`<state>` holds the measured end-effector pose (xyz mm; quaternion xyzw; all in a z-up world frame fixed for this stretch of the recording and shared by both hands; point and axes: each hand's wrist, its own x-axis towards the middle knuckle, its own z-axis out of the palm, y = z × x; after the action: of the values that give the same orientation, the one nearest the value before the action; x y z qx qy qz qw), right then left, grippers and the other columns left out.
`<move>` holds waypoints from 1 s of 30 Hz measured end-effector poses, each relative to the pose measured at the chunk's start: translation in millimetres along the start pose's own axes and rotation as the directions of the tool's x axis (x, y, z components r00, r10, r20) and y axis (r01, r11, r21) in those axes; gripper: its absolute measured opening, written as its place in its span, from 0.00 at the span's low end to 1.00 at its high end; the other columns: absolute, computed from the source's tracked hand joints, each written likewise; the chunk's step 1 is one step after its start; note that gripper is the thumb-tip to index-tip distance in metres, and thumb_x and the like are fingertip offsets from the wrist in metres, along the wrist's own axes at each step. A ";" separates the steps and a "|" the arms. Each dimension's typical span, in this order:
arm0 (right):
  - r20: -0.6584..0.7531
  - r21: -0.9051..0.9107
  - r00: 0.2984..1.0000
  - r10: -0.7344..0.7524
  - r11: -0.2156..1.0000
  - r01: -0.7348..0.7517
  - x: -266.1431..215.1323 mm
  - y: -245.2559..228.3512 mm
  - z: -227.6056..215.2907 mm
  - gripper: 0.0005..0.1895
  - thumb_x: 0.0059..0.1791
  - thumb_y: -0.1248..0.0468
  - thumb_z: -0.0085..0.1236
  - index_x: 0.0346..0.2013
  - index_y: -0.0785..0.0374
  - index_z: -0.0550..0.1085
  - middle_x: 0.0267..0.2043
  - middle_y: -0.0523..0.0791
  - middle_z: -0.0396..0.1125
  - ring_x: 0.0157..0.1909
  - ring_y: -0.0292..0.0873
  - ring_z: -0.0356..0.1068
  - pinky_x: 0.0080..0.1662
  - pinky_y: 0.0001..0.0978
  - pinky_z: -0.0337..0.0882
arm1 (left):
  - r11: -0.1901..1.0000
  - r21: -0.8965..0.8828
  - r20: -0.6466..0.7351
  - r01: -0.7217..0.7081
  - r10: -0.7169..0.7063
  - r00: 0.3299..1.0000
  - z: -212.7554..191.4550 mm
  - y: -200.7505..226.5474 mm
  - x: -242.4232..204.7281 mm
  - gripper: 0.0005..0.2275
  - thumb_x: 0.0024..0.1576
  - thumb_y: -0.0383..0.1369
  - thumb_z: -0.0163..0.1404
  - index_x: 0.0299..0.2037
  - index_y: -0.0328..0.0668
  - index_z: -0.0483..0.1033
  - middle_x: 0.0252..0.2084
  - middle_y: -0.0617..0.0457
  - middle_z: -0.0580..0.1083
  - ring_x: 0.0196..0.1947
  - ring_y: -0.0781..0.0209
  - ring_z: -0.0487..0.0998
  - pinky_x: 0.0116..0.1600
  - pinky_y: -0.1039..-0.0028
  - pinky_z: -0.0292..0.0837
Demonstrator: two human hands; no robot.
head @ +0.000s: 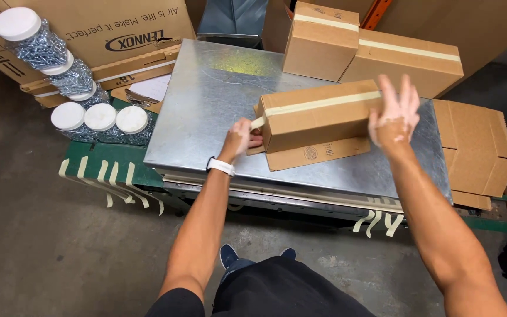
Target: The person packs jars of screws into small cardboard boxes, sealing each box with strips of adhesive tape by hand.
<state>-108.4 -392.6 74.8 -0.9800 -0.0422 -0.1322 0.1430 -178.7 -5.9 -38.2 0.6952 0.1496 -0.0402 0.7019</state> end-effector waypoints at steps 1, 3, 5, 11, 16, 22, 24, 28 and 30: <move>-0.093 -0.240 0.972 -0.216 0.952 0.189 -6.2 -16.1 -4.9 0.41 0.57 0.65 0.67 0.83 0.36 0.67 0.86 0.49 0.50 0.84 0.60 0.44 0.65 0.70 0.69 | 0.925 -0.370 0.051 0.089 -0.076 0.996 -6.3 -3.7 4.8 0.17 0.64 0.33 0.42 0.57 0.25 0.68 0.53 0.13 0.76 0.45 0.21 0.87 0.54 0.48 0.91; -0.093 -0.172 0.892 -0.442 0.890 0.423 1.2 -35.6 26.6 0.25 0.57 0.61 0.66 0.68 0.35 0.76 0.74 0.42 0.63 0.77 0.51 0.58 0.63 0.55 0.72 | 0.918 -0.395 0.055 0.047 -0.027 0.998 -12.6 21.6 -13.5 0.18 0.64 0.34 0.42 0.56 0.24 0.69 0.54 0.17 0.74 0.47 0.18 0.85 0.55 0.44 0.88; -0.106 -0.112 0.765 -0.636 0.772 0.626 -5.0 -66.4 42.6 0.12 0.57 0.57 0.65 0.52 0.34 0.85 0.63 0.34 0.75 0.71 0.41 0.71 0.62 0.39 0.74 | 0.907 -0.420 0.066 0.012 0.017 0.998 -13.0 39.4 -28.3 0.18 0.63 0.35 0.42 0.55 0.24 0.70 0.55 0.21 0.73 0.49 0.16 0.84 0.57 0.40 0.85; -0.061 -0.096 0.686 -0.725 0.688 0.719 -22.9 -144.0 56.3 0.07 0.58 0.45 0.62 0.49 0.32 0.83 0.44 0.31 0.73 0.49 0.38 0.77 0.50 0.34 0.76 | 0.943 -0.268 -0.102 -0.198 0.177 0.979 -37.5 34.5 7.5 0.17 0.62 0.37 0.45 0.51 0.26 0.73 0.55 0.33 0.68 0.56 0.29 0.83 0.49 0.42 0.90; 0.326 -0.135 0.801 -0.503 0.814 0.566 -0.7 -188.8 42.8 0.30 0.50 0.38 0.69 0.58 0.42 0.65 0.48 0.42 0.77 0.50 0.59 0.84 0.50 0.57 0.83 | 0.732 0.508 0.091 -0.453 0.477 0.874 -9.6 93.5 -12.7 0.15 0.68 0.43 0.38 0.41 0.45 0.75 0.48 0.47 0.69 0.59 0.34 0.76 0.66 0.46 0.76; 0.544 0.334 0.591 -0.595 0.800 0.498 48.7 -200.4 -4.1 0.13 0.53 0.55 0.64 0.52 0.46 0.75 0.55 0.47 0.74 0.62 0.60 0.78 0.63 0.60 0.78 | 0.479 0.694 0.150 -0.538 0.635 0.758 7.0 147.5 -48.7 0.08 0.63 0.37 0.46 0.37 0.44 0.72 0.45 0.48 0.65 0.54 0.37 0.74 0.58 0.49 0.76; 0.533 0.327 0.617 -0.579 0.813 0.481 52.3 -194.5 8.9 0.08 0.55 0.55 0.64 0.47 0.48 0.76 0.54 0.45 0.75 0.60 0.55 0.80 0.60 0.57 0.80 | 0.508 0.618 0.102 -0.600 0.705 0.702 7.3 148.0 -51.9 0.05 0.62 0.36 0.46 0.41 0.48 0.72 0.45 0.50 0.65 0.53 0.39 0.76 0.57 0.50 0.77; 0.470 0.402 0.685 -0.556 0.826 0.395 44.5 -187.9 -6.2 0.07 0.57 0.55 0.63 0.42 0.52 0.82 0.50 0.50 0.77 0.57 0.60 0.81 0.56 0.58 0.83 | 0.605 0.417 -0.025 -0.678 0.754 0.657 32.7 117.8 -56.7 0.37 0.60 0.26 0.50 0.83 0.36 0.53 0.75 0.24 0.65 0.70 0.25 0.76 0.72 0.40 0.73; 0.376 0.592 0.787 -0.488 0.781 0.201 31.9 -187.5 -32.0 0.05 0.57 0.60 0.64 0.43 0.56 0.84 0.49 0.49 0.76 0.51 0.54 0.82 0.46 0.49 0.86 | 0.566 0.628 0.069 -0.534 0.642 0.763 44.5 92.2 -57.2 0.40 0.60 0.40 0.53 0.85 0.41 0.53 0.81 0.34 0.60 0.79 0.32 0.59 0.74 0.28 0.62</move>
<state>-108.2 -221.3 163.5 -0.8757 -0.2985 0.1240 0.3587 -201.9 -55.8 65.4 0.8937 -0.0545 0.2085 0.3936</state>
